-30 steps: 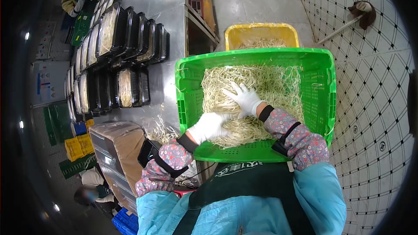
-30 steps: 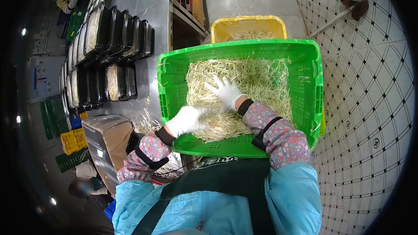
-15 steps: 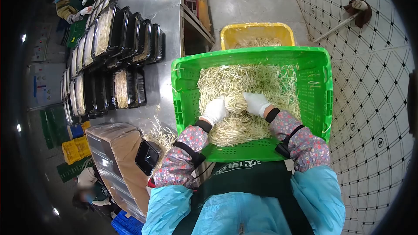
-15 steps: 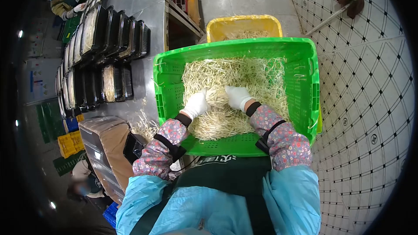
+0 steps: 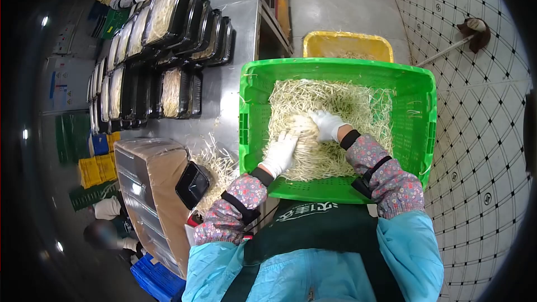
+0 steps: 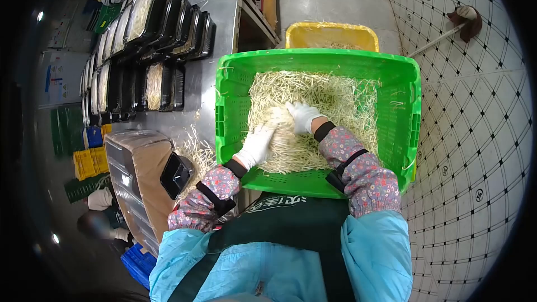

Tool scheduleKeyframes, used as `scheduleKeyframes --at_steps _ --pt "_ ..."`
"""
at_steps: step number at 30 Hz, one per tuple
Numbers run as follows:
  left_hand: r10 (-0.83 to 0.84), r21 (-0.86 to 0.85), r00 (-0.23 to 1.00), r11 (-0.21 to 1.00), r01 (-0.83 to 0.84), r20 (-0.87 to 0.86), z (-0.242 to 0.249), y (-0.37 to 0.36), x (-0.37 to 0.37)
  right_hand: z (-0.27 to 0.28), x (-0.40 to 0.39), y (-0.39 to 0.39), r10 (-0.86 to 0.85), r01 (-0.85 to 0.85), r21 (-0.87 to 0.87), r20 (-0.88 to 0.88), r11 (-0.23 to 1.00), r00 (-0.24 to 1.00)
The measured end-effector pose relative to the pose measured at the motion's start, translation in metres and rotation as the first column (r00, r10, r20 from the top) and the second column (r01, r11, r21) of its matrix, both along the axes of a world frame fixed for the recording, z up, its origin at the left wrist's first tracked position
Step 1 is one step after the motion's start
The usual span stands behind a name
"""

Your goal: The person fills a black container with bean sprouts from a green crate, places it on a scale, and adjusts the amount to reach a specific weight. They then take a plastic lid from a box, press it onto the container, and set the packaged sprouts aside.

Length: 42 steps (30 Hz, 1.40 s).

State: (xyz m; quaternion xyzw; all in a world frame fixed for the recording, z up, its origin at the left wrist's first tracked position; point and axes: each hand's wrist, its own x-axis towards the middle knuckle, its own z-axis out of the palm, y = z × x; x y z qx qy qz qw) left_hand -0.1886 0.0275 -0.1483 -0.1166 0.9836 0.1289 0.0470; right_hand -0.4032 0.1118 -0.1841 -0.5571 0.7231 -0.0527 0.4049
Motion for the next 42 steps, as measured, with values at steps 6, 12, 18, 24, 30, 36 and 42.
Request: scheduleKeyframes --at_steps 6,12,18,24,30,36,42 --pt "0.403 0.528 0.906 0.746 -0.406 0.127 0.069 -0.015 0.038 0.000 -0.012 -0.022 0.060 -0.063 0.118 0.026 0.991 0.998" --pt "0.786 0.765 0.618 0.387 -0.514 0.017 0.133 -0.012 0.093 0.020 0.059 -0.019 0.059 -0.060 -0.031 -0.035 0.998 0.998" --pt "0.979 0.824 0.080 0.200 -0.530 -0.186 0.148 -0.023 0.209 0.060 0.118 0.028 0.184 -0.247 -0.149 -0.342 0.958 0.921" --pt "0.907 0.683 -0.121 0.210 -0.700 -0.403 0.137 -0.029 0.292 0.035 0.092 -0.003 0.131 -0.153 -0.108 -0.182 0.982 0.974" --pt "0.893 0.635 -0.251 0.048 -0.771 -0.373 0.128 -0.024 0.340 0.030 0.072 -0.026 0.092 -0.083 0.055 -0.195 0.995 0.976" --pt "0.867 0.763 -0.483 -0.227 -0.605 -0.125 0.077 -0.019 0.383 0.024 0.101 -0.007 0.188 -0.194 0.016 -0.332 0.981 0.924" --pt "0.804 0.855 -0.579 -0.389 -0.342 0.134 0.061 -0.026 0.372 0.036 0.069 -0.003 -0.064 0.046 -0.143 -0.123 0.989 0.990"
